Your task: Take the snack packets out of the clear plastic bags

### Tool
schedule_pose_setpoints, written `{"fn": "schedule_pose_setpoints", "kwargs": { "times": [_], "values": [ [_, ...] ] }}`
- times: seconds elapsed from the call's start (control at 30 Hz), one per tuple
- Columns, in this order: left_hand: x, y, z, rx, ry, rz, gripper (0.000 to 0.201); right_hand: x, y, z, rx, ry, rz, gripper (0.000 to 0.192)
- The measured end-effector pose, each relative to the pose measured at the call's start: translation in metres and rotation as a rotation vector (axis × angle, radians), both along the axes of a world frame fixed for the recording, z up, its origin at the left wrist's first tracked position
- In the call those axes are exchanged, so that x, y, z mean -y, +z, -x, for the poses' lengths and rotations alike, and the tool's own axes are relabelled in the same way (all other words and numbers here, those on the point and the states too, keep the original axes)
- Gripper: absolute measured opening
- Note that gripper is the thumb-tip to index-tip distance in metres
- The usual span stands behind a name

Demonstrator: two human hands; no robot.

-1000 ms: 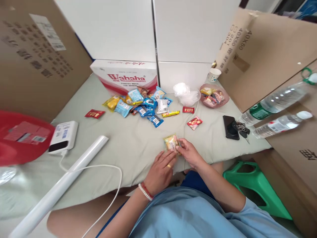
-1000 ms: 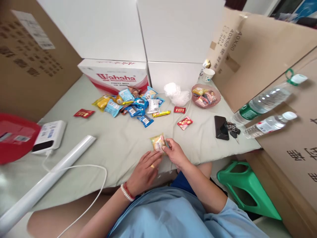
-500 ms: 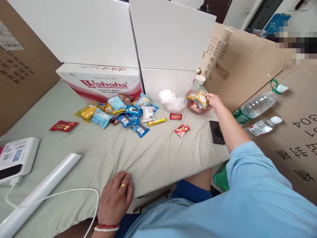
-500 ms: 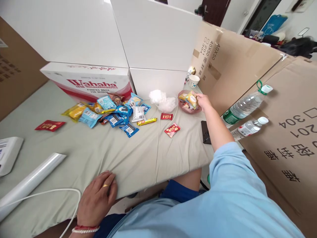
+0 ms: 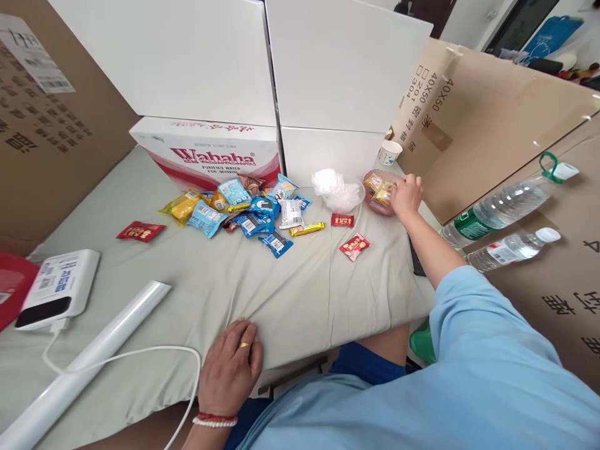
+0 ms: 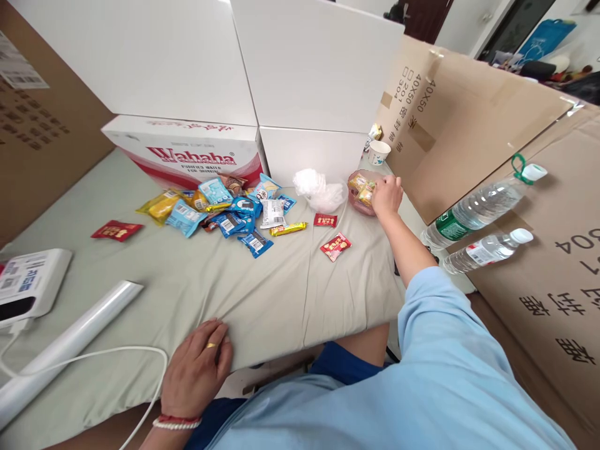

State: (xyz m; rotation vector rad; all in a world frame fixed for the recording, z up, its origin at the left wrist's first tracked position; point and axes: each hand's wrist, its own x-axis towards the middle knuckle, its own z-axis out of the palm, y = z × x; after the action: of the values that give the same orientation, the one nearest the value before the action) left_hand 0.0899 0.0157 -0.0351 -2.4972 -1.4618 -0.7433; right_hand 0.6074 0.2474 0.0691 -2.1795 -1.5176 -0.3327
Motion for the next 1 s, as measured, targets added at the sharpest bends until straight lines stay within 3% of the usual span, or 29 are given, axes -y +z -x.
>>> {"fn": "schedule_pose_setpoints", "kwargs": {
  "times": [0.07,0.23,0.33,0.4,0.5,0.6,0.7,0.83,1.0],
  "values": [
    [0.0,-0.001,0.0,0.001,-0.002,-0.001,0.027,-0.006,0.011,0.018,0.001,0.032,-0.065,0.034],
    [0.001,-0.003,0.001,0.019,0.007,0.027,0.027,-0.034,0.04,0.094,0.082,0.52,-0.011,0.032],
    [0.002,-0.002,0.001,-0.002,0.011,0.017,0.024,-0.052,0.045,0.136,0.248,0.721,0.127,0.025],
    [0.003,-0.001,0.0,-0.009,0.022,0.015,0.023,-0.06,0.042,0.148,0.332,0.698,0.259,0.022],
    [0.004,-0.001,-0.001,-0.011,0.026,0.013,0.022,-0.067,0.036,0.139,0.336,0.49,0.358,0.022],
    [0.004,-0.002,-0.001,-0.002,0.02,0.016,0.023,-0.067,0.032,0.112,0.215,0.275,0.384,0.021],
    [0.004,-0.005,0.0,0.023,0.024,0.018,0.023,-0.062,0.029,0.089,-0.043,0.225,0.382,0.018],
    [0.004,-0.006,0.0,0.028,0.017,0.008,0.023,-0.055,0.03,0.075,-0.313,0.22,0.267,0.017],
    [0.004,-0.005,-0.001,0.02,0.008,-0.003,0.023,-0.058,0.049,0.07,-0.684,0.231,-0.084,0.004]
  ]
}}
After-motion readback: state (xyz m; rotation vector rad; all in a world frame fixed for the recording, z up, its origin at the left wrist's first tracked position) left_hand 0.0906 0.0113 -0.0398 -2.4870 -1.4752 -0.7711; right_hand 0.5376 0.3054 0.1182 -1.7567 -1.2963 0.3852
